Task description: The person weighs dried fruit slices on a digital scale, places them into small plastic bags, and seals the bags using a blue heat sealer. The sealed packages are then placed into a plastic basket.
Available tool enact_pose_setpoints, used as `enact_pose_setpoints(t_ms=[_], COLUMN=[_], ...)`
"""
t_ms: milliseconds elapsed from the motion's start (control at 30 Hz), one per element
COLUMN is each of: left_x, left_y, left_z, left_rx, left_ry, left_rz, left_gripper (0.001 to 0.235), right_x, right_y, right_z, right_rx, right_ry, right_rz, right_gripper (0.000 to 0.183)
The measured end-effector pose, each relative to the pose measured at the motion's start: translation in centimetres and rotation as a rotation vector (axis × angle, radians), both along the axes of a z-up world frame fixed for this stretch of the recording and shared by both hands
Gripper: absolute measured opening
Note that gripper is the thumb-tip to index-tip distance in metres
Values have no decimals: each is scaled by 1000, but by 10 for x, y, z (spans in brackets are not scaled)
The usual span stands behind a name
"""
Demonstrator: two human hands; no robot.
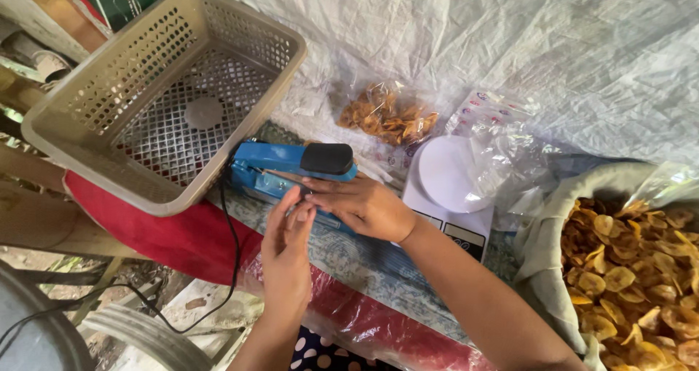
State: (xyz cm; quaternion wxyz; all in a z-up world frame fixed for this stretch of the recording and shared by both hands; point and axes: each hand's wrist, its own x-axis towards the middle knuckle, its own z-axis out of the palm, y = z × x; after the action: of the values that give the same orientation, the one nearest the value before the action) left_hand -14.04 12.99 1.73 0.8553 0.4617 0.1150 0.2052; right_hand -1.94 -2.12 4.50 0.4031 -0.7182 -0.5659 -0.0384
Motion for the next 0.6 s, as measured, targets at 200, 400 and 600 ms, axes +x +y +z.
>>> enact_pose_setpoints(t_ms=[200, 400, 600], left_x=[7, 12, 13], left_y=[-4, -14, -26], left_z=[0, -11, -12], left_rx=[74, 255, 356], left_ry=[-9, -20, -11], left_rz=[77, 204, 291], left_gripper=[43, 37, 40], right_x=[-7, -27, -30], right_y=[-3, -21, -35], right_z=[3, -6, -10], right_rx=[-137, -230, 305], right_ry=[-178, -417, -123], right_rz=[-73, -149, -149], right_gripper=[47, 53, 31])
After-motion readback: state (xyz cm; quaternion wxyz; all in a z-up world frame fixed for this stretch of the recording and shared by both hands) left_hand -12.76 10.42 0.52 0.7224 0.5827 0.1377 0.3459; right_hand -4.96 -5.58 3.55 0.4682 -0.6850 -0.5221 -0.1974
